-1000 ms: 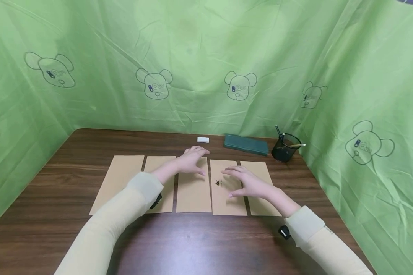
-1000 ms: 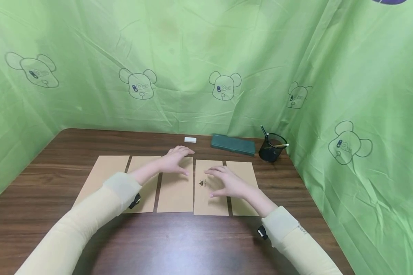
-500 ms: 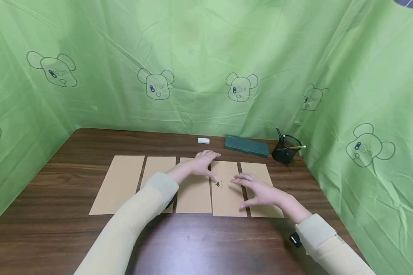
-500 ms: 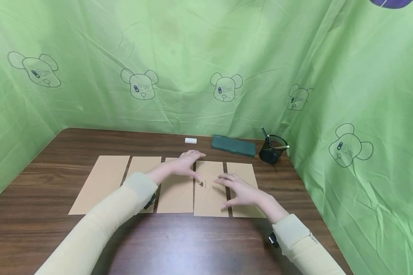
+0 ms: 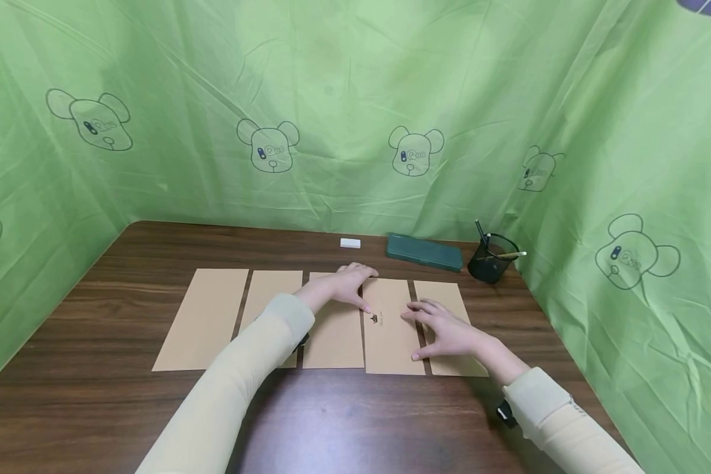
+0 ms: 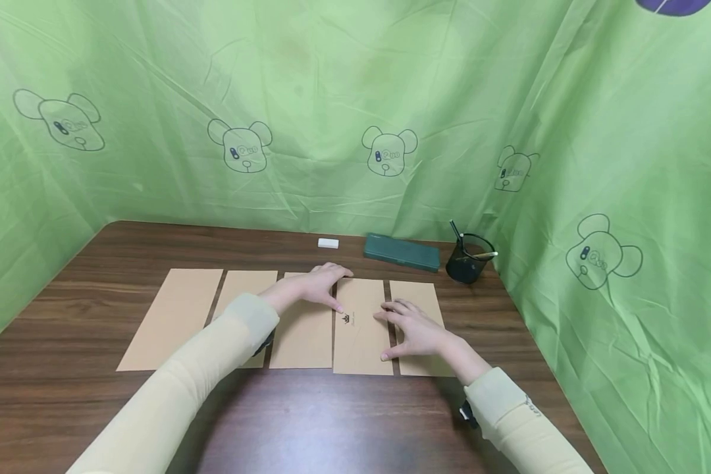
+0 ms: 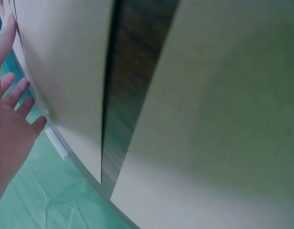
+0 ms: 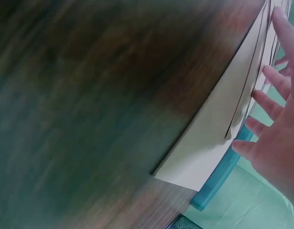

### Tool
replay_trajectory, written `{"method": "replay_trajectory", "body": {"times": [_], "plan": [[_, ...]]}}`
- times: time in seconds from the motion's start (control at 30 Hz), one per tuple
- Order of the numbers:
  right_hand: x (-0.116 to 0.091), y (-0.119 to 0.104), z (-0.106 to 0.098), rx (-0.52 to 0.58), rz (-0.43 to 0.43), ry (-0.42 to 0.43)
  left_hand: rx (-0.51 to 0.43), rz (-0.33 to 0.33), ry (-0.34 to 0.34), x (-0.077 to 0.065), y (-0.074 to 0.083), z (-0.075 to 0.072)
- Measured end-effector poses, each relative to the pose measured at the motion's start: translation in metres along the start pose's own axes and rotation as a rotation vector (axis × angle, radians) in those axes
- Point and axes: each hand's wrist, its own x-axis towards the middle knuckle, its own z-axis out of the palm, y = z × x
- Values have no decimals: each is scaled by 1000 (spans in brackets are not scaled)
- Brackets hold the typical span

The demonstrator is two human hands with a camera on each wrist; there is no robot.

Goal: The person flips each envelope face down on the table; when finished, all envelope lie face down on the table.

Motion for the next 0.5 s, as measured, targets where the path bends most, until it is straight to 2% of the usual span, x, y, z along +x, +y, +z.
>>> {"method": "replay_trajectory", "body": {"times": [0.27, 0.5], "plan": [[1, 0, -1, -11, 14, -12, 14, 6, -5, 1, -3, 1], [1, 3, 0, -13, 27, -17, -12, 3, 8, -2, -2, 0]]}}
